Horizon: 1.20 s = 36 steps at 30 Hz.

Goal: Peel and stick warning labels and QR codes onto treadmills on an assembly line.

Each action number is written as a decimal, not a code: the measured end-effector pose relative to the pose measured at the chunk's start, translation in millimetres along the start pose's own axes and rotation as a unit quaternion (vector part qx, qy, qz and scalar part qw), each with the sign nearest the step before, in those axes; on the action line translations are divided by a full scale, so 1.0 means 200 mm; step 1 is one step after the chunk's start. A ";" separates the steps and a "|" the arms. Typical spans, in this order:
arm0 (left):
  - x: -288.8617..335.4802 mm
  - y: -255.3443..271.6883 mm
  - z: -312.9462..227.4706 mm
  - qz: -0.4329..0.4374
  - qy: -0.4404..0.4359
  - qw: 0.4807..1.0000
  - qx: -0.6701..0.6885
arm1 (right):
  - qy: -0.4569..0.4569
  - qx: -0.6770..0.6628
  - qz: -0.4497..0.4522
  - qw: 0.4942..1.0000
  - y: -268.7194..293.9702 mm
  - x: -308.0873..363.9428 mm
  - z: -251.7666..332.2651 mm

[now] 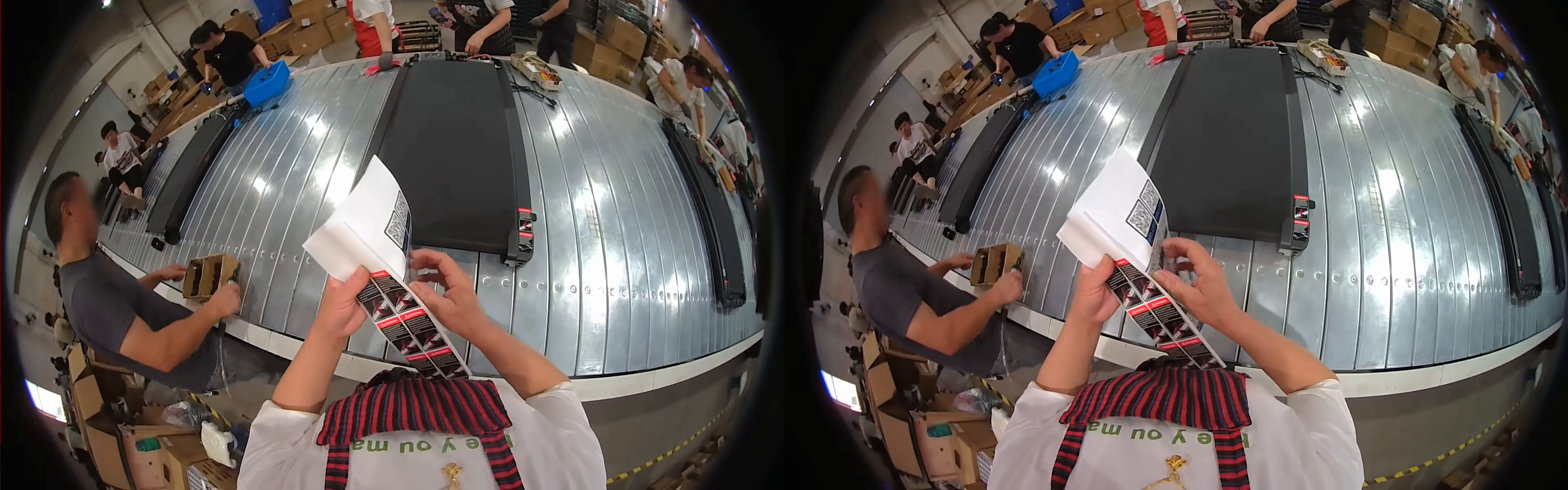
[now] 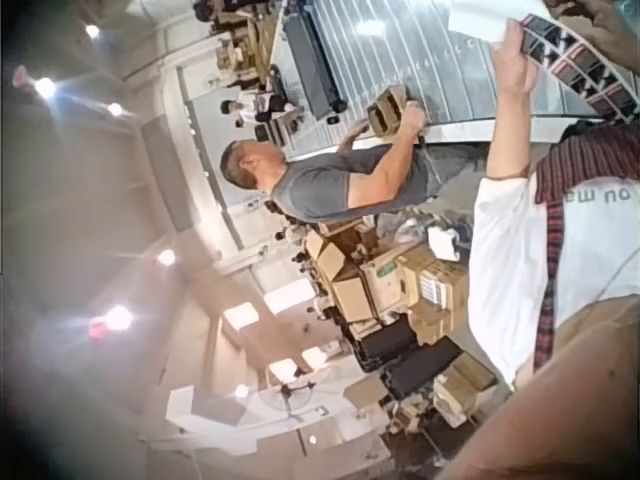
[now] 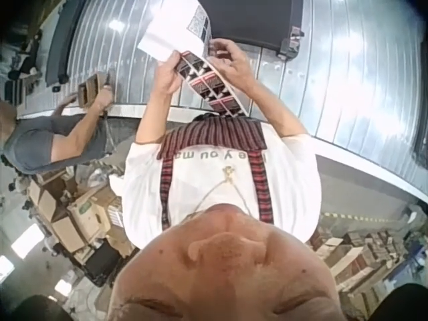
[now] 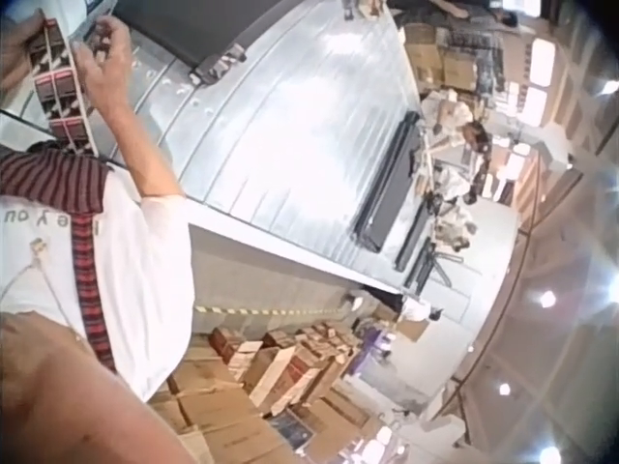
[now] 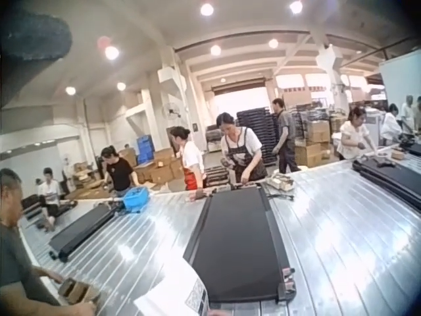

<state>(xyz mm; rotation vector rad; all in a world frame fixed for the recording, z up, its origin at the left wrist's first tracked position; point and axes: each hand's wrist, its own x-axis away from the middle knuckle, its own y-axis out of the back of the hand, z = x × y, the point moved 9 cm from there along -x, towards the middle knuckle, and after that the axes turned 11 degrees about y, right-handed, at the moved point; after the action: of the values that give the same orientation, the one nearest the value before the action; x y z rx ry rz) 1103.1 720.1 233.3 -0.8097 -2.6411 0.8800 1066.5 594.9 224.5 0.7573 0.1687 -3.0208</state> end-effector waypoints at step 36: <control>0.30 0.61 -0.59 0.246 0.073 0.953 -0.159 | 0.091 0.136 -0.067 0.984 -0.94 -0.35 0.21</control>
<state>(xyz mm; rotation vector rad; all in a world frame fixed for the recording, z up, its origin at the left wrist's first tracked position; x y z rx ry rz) 1152.5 892.8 254.9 -1.5963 -2.5172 0.4623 1099.1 777.1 312.6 1.0859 -0.2051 -3.1370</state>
